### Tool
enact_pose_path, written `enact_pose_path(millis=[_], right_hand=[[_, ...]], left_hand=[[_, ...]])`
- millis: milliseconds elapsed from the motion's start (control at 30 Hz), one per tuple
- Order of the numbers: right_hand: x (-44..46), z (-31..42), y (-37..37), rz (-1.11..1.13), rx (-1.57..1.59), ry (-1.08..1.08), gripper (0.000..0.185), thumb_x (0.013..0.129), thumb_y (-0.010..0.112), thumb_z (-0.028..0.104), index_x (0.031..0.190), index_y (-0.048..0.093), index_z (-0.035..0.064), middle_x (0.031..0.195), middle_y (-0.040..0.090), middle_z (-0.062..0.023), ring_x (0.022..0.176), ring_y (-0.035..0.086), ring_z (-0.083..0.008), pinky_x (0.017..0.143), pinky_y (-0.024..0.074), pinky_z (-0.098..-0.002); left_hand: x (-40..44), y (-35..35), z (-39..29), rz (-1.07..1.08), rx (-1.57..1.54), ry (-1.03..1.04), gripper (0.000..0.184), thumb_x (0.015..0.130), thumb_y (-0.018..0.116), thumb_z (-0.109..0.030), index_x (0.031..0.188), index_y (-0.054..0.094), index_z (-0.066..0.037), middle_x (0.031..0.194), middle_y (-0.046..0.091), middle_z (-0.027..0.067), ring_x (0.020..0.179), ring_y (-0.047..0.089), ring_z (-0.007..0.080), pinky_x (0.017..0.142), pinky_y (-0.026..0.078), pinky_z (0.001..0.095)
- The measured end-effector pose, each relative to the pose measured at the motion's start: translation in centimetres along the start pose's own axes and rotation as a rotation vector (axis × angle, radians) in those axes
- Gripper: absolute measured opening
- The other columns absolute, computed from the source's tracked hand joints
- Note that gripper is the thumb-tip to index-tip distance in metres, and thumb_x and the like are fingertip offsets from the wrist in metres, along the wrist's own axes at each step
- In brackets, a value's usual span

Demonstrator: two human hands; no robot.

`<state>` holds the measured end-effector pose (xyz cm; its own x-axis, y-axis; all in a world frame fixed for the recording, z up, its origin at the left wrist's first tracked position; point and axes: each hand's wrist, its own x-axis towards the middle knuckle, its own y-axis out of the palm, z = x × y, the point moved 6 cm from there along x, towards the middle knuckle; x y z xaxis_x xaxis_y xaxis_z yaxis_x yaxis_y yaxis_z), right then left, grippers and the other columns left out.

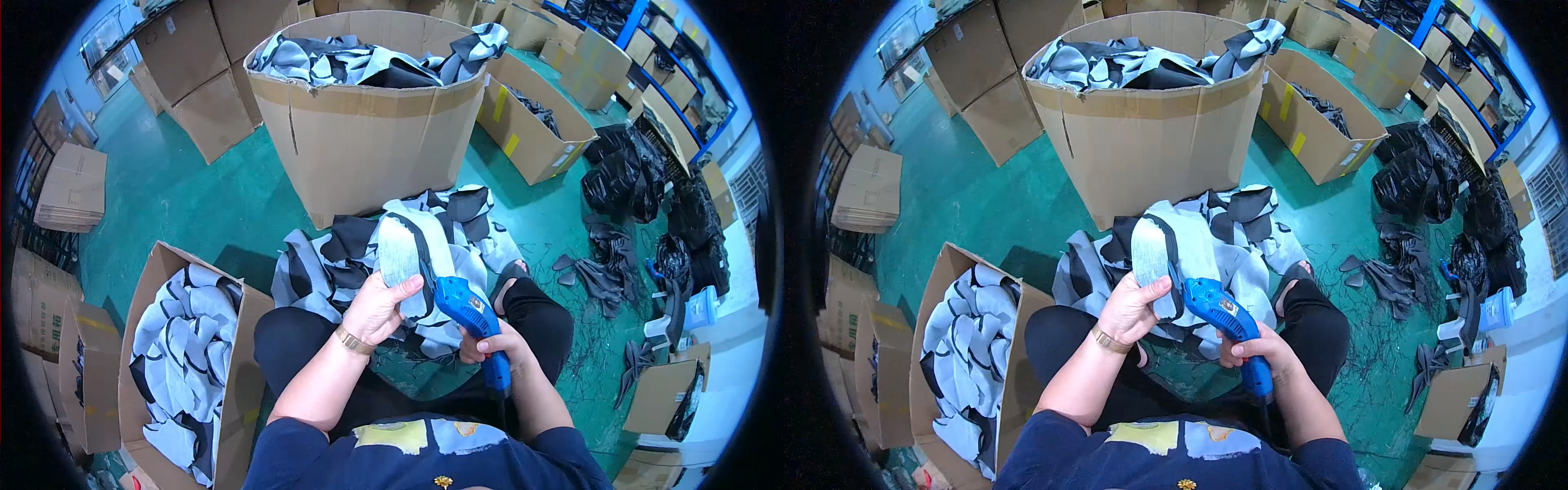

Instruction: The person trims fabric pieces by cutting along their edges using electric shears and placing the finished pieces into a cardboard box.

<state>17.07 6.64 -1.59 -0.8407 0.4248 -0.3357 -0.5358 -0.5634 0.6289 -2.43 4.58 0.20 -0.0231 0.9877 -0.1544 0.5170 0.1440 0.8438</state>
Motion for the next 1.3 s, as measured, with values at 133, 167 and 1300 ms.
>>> enact_pose_path(millis=[133, 167, 1300], right_hand=[[0.4, 0.1, 1.0, 0.01, 0.098, -0.013, 0.046, 0.066, 0.069, 0.015, 0.105, 0.053, -0.0003, 0.061, 0.047, -0.0044, 0.055, 0.044, -0.0159, 0.06, 0.0351, -0.0332], [0.5, 0.1, 1.2, 0.014, 0.118, -0.015, 0.046, 0.066, 0.069, 0.015, 0.106, 0.052, -0.0001, 0.061, 0.046, -0.004, 0.054, 0.044, -0.0155, 0.059, 0.0346, -0.0328], [4.3, 7.7, 4.3, -0.443, -0.842, -0.446, 0.055, 0.063, 0.081, 0.007, 0.11, 0.054, 0.0007, 0.082, 0.055, 0.0015, 0.073, 0.051, -0.0059, 0.066, 0.0437, -0.0216]], left_hand=[[-0.1, -0.1, 0.1, 0.011, 0.015, -0.005, 0.027, 0.085, 0.066, -0.003, 0.111, 0.06, -0.007, 0.104, 0.066, 0.0033, 0.094, 0.064, 0.0148, 0.082, 0.052, 0.0318], [-0.1, -0.1, 0.2, 0.013, 0.02, -0.006, 0.027, 0.085, 0.067, -0.003, 0.111, 0.06, -0.007, 0.104, 0.066, 0.0032, 0.094, 0.064, 0.0147, 0.082, 0.052, 0.0317], [-0.1, 0.1, 2.2, -0.054, 0.038, -0.014, 0.029, 0.092, 0.059, -0.016, 0.119, 0.055, -0.005, 0.111, 0.064, 0.0065, 0.1, 0.063, 0.0185, 0.085, 0.052, 0.035]])
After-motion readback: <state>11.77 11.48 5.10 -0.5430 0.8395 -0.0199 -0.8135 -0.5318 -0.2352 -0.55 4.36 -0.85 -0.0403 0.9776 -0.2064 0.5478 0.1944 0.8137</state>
